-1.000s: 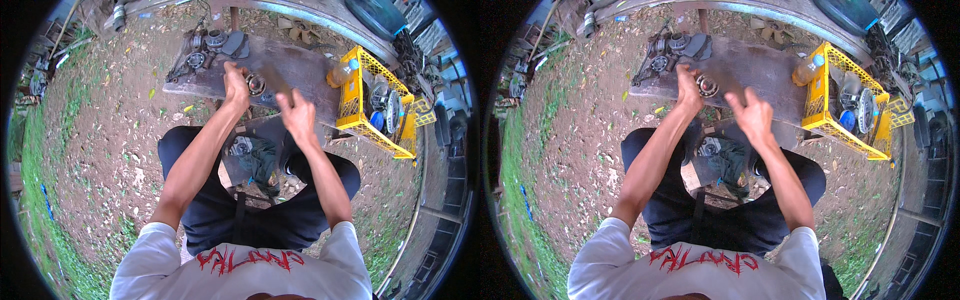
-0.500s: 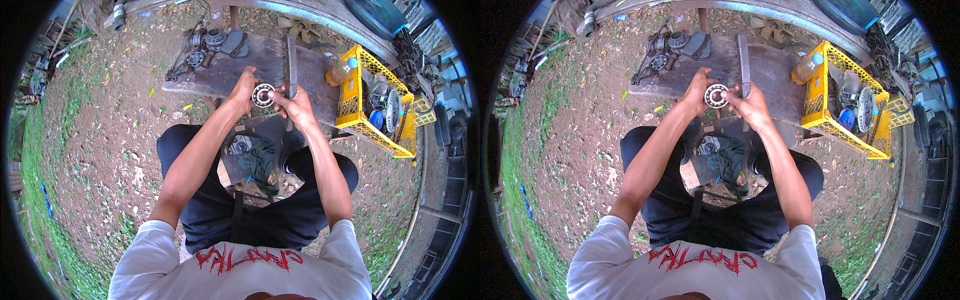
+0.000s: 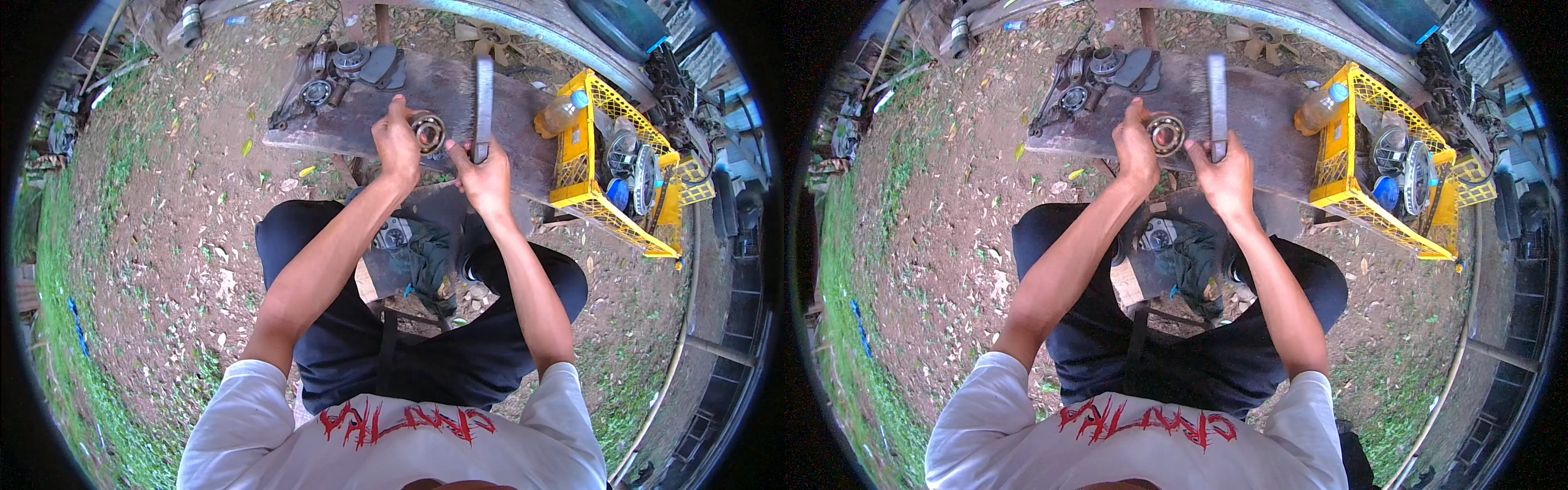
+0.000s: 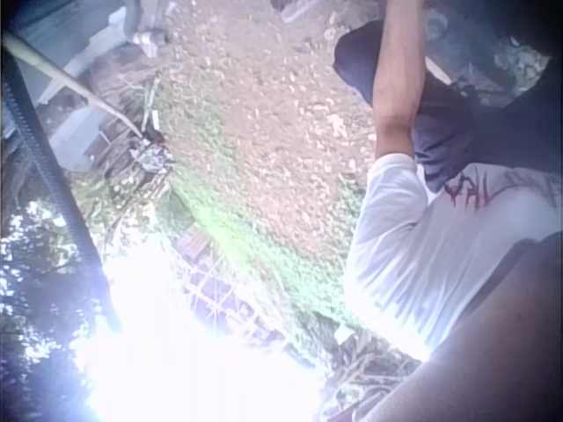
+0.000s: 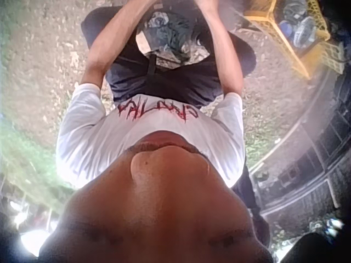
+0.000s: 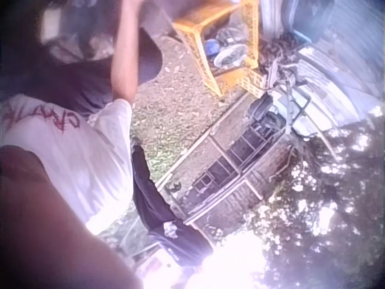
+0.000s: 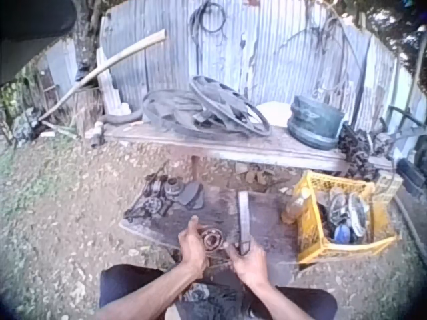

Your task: The person wipes a disassembled alternator with a cloth, handles a metal bearing, and uses a file to clean its inner surface.

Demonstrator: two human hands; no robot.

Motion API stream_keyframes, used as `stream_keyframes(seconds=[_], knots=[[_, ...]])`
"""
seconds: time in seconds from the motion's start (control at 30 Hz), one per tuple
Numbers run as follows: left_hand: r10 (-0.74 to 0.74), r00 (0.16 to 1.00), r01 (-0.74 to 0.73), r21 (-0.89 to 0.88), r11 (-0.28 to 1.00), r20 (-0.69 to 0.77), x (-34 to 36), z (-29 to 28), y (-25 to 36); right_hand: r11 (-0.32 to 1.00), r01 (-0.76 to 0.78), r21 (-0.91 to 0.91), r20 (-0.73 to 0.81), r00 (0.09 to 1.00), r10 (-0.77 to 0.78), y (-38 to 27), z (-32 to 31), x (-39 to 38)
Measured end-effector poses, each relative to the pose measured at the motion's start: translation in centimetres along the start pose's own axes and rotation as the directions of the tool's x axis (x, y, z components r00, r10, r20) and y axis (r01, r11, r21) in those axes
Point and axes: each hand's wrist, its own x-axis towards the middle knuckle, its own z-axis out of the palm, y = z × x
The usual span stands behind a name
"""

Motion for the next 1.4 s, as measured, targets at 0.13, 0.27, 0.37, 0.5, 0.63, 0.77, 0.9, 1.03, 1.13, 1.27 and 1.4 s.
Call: stream_keyframes(seconds=[0.13,0.27,0.37,0.5,0.63,0.77,0.9,1.03,1.13,1.27,1.4], knots=[[-0.152,0.988,0.147,-0.138,0.980,-0.027,2.8,-1.9,-0.9,0.817,0.305,-0.489,0.020,0.940,-0.340,1.1,0.9,-0.8],[-0.267,0.956,0.245,-0.173,0.954,-0.121,2.4,-1.4,0.8,0.845,0.166,-0.509,-0.108,0.961,-0.255,1.6,0.0,0.0],[-0.213,0.975,0.209,-0.071,0.975,-0.060,2.1,-1.5,1.6,0.787,0.229,-0.573,-0.038,0.952,-0.304,2.1,1.0,-0.6],[-0.172,0.965,0.166,-0.047,0.985,-0.197,3.3,-1.9,1.2,0.784,0.200,-0.588,-0.052,0.957,-0.284,1.6,0.7,-0.3],[-0.197,0.972,0.192,-0.047,0.980,-0.129,1.7,-1.5,1.4,0.709,0.100,-0.698,-0.015,0.988,-0.154,3.5,0.0,1.1],[-0.236,0.967,0.225,-0.103,0.969,-0.100,4.2,-3.4,1.5,0.685,-0.141,-0.715,-0.146,0.988,0.051,6.3,-2.6,3.6],[-0.380,0.923,0.386,-0.131,0.913,0.069,3.6,-4.0,2.3,0.779,-0.058,-0.625,-0.167,0.984,-0.060,7.9,-4.0,4.6],[-0.468,0.877,0.474,-0.032,0.880,0.110,2.4,-4.9,2.1,0.798,0.079,-0.598,-0.190,0.953,-0.236,9.8,-3.6,4.8],[-0.523,0.835,0.536,-0.032,0.844,0.170,1.8,-5.5,1.8,0.697,0.169,-0.697,-0.103,0.938,-0.331,10.3,-3.3,4.5],[-0.531,0.781,0.512,0.148,0.846,0.330,1.6,-7.3,0.4,0.471,0.242,-0.848,-0.034,0.863,-0.505,9.7,-2.3,2.8],[-0.498,0.749,0.468,0.183,0.864,0.436,1.2,-8.8,-0.5,0.378,0.466,-0.800,0.105,0.730,-0.675,7.1,-0.5,0.1]])
